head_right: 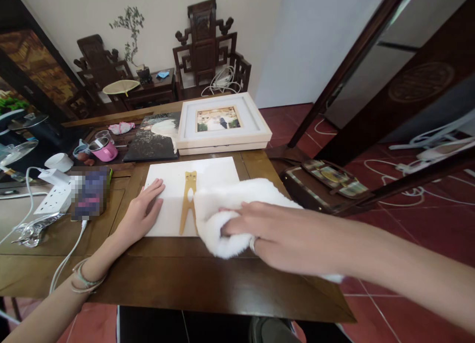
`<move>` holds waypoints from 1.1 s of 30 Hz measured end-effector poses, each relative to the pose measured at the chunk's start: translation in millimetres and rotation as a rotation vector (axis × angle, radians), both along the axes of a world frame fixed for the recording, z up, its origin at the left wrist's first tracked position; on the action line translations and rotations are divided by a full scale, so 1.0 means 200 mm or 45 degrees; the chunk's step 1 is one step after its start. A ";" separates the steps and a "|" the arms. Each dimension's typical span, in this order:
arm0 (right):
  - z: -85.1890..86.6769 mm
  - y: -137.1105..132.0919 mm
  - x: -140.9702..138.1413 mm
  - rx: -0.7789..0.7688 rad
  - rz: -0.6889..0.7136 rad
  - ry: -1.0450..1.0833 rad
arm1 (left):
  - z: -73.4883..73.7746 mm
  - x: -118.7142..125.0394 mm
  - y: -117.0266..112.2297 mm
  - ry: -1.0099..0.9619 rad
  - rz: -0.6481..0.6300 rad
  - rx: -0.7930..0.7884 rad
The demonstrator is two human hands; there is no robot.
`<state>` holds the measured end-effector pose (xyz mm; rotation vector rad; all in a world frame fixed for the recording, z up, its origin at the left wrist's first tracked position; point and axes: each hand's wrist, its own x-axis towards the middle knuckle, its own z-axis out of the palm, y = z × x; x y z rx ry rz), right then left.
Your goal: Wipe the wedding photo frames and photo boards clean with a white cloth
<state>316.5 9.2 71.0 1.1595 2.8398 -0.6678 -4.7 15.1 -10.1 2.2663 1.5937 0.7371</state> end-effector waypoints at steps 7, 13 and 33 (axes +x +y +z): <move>-0.11 0.42 -0.09 0.019 0.071 0.011 | 0.01 0.00 0.00 -0.008 0.002 -0.010; -0.22 0.42 -0.15 0.306 0.168 0.028 | 0.00 0.00 0.00 -0.018 0.003 -0.014; -0.20 0.15 -0.16 0.818 0.028 -0.271 | 0.01 0.00 0.00 -0.031 -0.005 -0.023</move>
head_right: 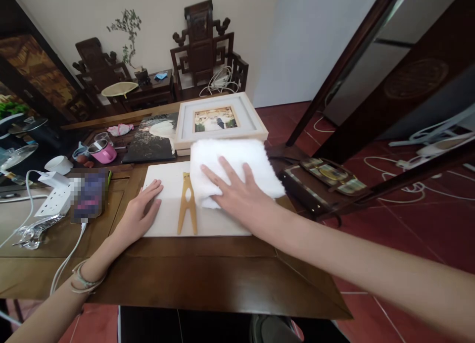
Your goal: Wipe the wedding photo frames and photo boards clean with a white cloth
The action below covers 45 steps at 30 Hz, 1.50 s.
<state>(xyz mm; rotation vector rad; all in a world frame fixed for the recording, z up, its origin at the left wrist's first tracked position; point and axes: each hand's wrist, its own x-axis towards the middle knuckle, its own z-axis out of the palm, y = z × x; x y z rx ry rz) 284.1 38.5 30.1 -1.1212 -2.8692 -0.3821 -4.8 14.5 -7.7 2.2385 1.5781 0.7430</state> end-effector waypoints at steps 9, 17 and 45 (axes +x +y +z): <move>-0.14 -0.30 0.03 -0.180 0.181 0.241 | -0.01 0.00 0.00 0.037 0.007 0.021; -0.02 -0.19 0.04 -0.490 0.155 0.132 | 0.00 0.00 0.00 0.038 0.003 0.023; 0.14 -0.10 0.08 -0.756 0.233 0.218 | -0.01 0.00 0.00 0.031 0.002 0.025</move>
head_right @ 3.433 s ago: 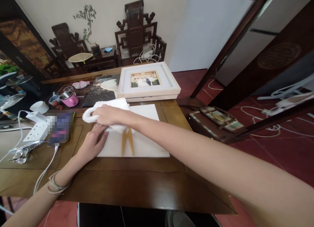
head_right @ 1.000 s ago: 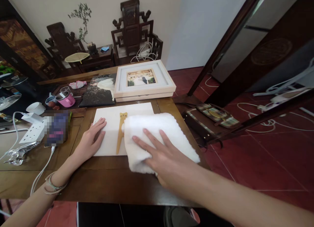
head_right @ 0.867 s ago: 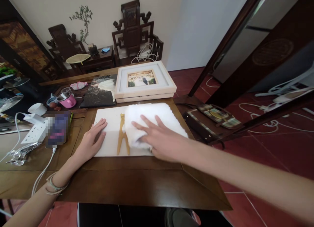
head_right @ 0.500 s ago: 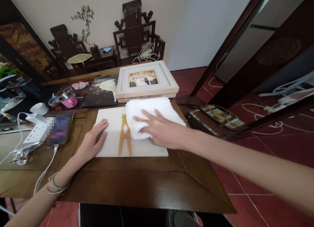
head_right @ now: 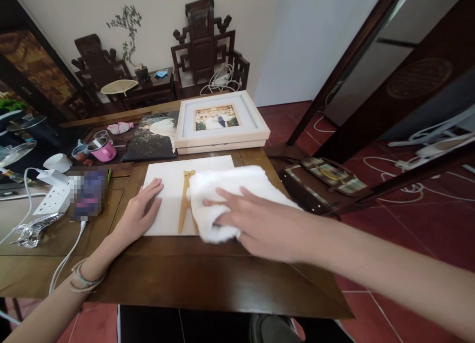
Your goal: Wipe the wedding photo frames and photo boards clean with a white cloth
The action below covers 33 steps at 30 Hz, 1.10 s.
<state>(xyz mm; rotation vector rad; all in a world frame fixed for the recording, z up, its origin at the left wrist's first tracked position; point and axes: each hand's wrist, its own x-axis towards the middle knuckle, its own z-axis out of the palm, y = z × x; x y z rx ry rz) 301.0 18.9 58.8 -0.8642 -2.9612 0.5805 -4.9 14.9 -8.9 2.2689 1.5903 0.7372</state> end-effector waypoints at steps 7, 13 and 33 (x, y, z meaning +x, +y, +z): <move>-0.05 0.35 -0.08 0.008 -0.064 -0.086 | 0.00 0.00 0.00 -0.005 -0.010 -0.006; 0.03 0.23 -0.07 -0.106 -0.061 -0.179 | 0.00 0.00 0.00 -0.014 -0.008 -0.014; -0.06 0.19 -0.33 0.112 -0.299 -0.147 | -0.01 0.00 0.01 0.004 0.005 0.013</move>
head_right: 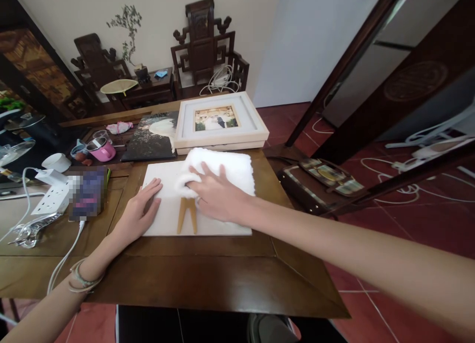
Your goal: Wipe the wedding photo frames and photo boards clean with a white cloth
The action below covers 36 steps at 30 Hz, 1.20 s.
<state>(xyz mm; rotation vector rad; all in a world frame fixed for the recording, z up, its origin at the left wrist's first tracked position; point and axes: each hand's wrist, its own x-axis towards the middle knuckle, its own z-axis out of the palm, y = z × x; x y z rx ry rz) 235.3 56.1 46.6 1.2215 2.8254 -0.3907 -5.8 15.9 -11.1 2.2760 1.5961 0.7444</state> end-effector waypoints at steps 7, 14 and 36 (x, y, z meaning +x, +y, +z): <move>-0.03 -0.17 -0.18 0.014 0.173 -0.069 | -0.01 0.00 0.01 0.000 0.012 -0.005; 0.07 -0.46 -0.10 -0.283 0.471 0.021 | -0.01 -0.02 0.01 0.007 -0.028 -0.003; 0.04 -0.36 -0.17 0.010 0.496 -0.132 | 0.01 -0.01 0.00 -0.017 -0.031 -0.026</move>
